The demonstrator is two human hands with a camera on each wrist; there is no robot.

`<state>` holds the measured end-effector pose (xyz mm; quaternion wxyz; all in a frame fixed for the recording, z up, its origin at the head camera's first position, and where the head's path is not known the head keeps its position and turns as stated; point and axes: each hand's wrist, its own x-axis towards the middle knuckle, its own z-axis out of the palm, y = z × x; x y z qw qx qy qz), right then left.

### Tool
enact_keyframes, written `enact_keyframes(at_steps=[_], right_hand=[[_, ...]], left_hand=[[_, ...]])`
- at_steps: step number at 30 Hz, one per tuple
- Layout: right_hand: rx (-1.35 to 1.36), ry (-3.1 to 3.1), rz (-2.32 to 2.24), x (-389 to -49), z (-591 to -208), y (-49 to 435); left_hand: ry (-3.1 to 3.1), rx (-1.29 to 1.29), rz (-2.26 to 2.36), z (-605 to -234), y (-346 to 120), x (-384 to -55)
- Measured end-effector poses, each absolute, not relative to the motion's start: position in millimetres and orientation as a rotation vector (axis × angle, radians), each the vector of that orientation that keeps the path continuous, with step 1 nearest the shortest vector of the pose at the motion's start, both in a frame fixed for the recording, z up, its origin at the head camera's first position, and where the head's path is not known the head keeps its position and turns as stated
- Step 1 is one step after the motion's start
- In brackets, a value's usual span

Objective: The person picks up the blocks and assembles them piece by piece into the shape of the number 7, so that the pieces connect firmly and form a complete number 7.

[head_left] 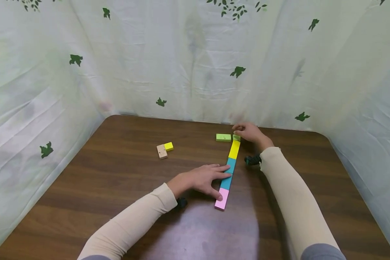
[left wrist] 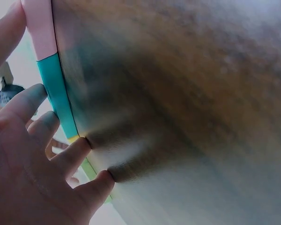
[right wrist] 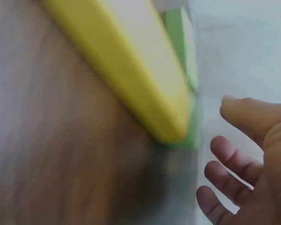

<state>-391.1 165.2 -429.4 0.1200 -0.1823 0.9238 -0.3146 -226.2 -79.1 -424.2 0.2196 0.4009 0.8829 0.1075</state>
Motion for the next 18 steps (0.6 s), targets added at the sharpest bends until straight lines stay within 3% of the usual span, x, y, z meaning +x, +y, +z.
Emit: enact_keyframes(at_steps=[6,18], right_hand=[[-0.677,2.692,-0.813,-397.4,-422.5,143.1],[-0.603,2.652,-0.775,-398.7,-428.7,129.3]], left_hand=[[2.438,1.106,0.301,-423.9,-78.9,-224.7],[2.435,1.105,0.311,-423.0,-80.6,-223.6]])
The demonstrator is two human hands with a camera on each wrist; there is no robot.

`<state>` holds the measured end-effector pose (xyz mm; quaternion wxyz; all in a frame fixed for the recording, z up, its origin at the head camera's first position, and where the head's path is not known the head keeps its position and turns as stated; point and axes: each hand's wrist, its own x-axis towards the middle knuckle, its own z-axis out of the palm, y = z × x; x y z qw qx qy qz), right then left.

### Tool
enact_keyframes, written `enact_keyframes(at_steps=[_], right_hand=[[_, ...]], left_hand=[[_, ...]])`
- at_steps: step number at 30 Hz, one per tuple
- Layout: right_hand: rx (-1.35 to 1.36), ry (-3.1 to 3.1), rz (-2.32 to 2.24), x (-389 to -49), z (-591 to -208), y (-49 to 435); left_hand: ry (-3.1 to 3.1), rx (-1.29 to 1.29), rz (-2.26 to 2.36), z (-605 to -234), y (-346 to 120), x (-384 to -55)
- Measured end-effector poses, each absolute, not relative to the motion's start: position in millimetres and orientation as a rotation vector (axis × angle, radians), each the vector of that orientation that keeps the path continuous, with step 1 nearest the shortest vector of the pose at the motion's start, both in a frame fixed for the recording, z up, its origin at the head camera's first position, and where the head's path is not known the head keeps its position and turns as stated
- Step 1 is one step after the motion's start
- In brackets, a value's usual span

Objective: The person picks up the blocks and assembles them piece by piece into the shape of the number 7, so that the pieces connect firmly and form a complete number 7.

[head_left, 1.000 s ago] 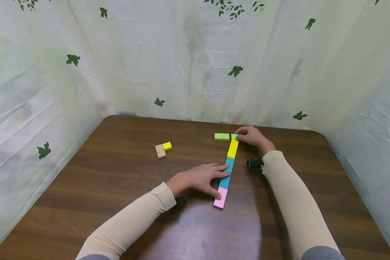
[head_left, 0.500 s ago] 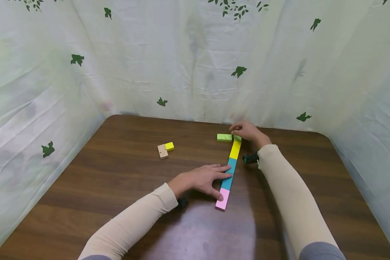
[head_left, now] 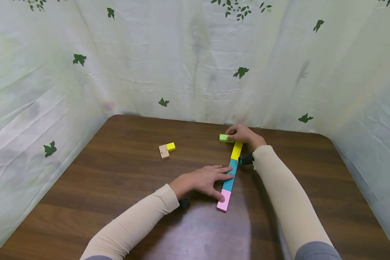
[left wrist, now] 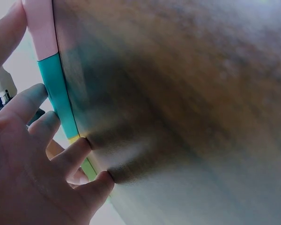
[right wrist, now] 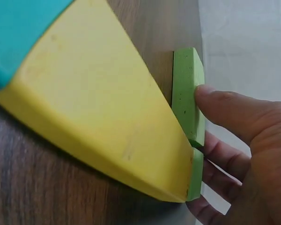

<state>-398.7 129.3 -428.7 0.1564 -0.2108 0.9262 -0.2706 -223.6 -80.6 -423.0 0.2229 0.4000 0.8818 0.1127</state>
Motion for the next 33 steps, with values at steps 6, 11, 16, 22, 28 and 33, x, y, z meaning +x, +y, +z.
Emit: enact_keyframes(at_steps=[6,11,16,22,28,33], right_hand=[[-0.592,2.659,-0.781,-397.7,-429.5,134.2],[-0.597,2.656,-0.780,-398.2,-431.0,135.3],[-0.592,2.658,-0.798,-397.2,-431.5,138.6],[-0.552,2.648,-0.927,-390.8,-430.5,155.0],[-0.472,2.627,-0.999,-384.3,-437.4,175.7],[-0.455,2.623,-1.019,-375.1,-438.8,184.6]], left_hand=[[2.445,1.104,0.309,-423.9,-79.9,-223.8],[2.439,1.103,0.314,-425.3,-79.8,-224.4],[2.429,1.092,0.318,-424.4,-79.7,-225.2],[2.420,1.090,0.341,-421.3,-79.7,-225.4],[2.434,1.101,0.342,-423.7,-79.0,-225.0],[2.429,1.088,0.351,-422.2,-78.8,-223.9]])
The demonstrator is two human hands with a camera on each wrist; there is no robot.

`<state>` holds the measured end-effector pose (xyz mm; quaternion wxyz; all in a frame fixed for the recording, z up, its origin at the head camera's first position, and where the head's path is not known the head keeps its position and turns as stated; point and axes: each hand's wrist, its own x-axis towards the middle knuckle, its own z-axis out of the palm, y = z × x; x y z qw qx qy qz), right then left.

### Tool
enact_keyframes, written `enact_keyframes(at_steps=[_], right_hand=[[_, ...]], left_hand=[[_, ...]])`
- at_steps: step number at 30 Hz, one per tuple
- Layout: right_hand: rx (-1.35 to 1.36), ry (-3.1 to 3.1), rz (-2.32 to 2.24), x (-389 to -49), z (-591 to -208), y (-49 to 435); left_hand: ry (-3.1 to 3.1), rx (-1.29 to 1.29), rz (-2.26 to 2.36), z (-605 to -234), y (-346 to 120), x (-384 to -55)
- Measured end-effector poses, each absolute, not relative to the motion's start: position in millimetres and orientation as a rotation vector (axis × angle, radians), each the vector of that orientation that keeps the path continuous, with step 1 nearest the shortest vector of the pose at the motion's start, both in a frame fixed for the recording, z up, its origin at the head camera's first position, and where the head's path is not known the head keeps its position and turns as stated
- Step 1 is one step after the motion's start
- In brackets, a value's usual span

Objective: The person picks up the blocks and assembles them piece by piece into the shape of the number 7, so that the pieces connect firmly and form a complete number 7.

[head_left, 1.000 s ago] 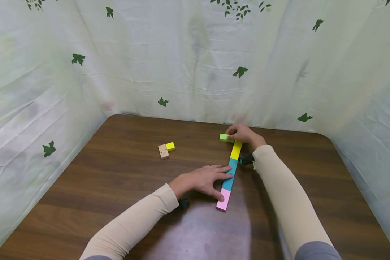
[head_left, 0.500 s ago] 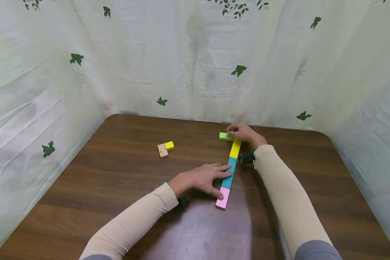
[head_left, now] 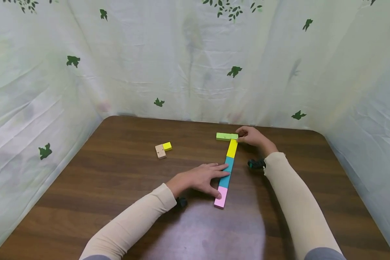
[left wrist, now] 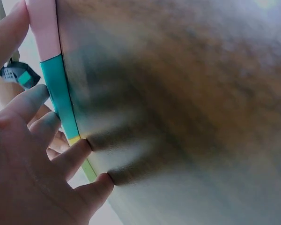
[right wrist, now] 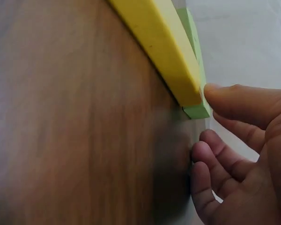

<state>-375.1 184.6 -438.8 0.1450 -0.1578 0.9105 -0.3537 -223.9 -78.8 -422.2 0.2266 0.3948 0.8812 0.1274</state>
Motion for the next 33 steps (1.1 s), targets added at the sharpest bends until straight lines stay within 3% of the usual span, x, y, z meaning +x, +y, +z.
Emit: enact_keyframes(at_steps=[6,16,27,33], right_hand=[[-0.493,2.726,-0.997,-363.2,-435.2,181.9],[-0.853,2.766,-0.671,-337.8,-424.8,169.6],[-1.001,2.737,-0.673,-321.7,-432.9,174.1],[-0.935,2.713,-0.685,-319.4,-432.3,175.2]], left_hand=[[2.423,1.055,0.357,-420.1,-79.9,-224.1],[2.431,1.093,0.339,-419.7,-78.8,-225.5],[2.416,1.077,0.366,-421.4,-78.8,-225.9],[2.414,1.073,0.373,-421.6,-79.4,-226.6]])
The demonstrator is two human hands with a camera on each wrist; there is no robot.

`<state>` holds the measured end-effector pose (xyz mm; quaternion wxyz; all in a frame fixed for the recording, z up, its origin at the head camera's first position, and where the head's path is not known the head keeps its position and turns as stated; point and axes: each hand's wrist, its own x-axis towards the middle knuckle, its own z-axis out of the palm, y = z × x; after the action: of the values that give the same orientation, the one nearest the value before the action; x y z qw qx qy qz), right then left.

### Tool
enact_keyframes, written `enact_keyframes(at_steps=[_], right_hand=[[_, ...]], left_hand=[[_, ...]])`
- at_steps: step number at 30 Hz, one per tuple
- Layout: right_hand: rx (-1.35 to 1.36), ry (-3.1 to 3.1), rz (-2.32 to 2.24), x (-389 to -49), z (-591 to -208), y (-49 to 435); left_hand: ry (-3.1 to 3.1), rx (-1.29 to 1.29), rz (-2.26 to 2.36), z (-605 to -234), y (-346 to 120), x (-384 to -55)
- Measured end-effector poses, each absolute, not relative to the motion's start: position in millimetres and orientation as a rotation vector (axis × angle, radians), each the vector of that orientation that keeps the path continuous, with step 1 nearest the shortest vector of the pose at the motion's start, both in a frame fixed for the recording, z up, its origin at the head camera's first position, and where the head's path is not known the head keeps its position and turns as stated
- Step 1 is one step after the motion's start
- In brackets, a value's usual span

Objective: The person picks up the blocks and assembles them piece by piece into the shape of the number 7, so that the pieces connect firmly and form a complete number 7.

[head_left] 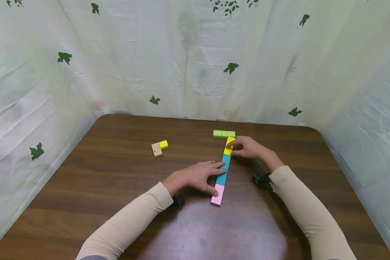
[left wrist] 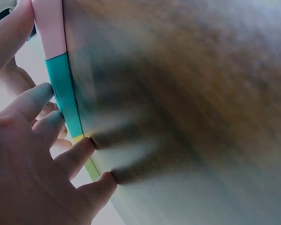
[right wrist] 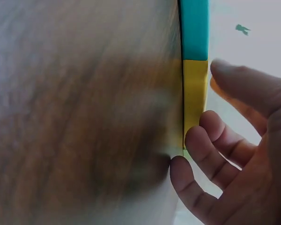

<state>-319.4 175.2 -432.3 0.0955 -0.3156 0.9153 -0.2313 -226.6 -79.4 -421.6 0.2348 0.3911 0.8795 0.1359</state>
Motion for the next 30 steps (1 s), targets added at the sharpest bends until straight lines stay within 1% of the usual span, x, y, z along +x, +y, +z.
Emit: enact_keyframes(at_steps=[5,11,18,25,30], right_hand=[[-0.889,2.699,-0.660,-318.6,-430.6,171.1],[-0.906,2.730,-0.673,-317.1,-429.8,170.6],[-0.850,2.846,-0.717,-317.8,-427.9,169.1],[-0.881,2.907,-0.717,-337.0,-432.7,170.9],[-0.810,2.874,-0.686,-346.4,-436.2,175.6]], left_hand=[[2.431,1.067,0.368,-421.3,-81.7,-226.1],[2.436,1.078,0.386,-420.9,-84.6,-226.3],[2.408,1.069,0.580,-420.3,-92.8,-233.4],[2.516,1.049,0.640,-408.7,-120.9,-241.4],[2.603,1.010,0.606,-399.0,-148.6,-240.9]])
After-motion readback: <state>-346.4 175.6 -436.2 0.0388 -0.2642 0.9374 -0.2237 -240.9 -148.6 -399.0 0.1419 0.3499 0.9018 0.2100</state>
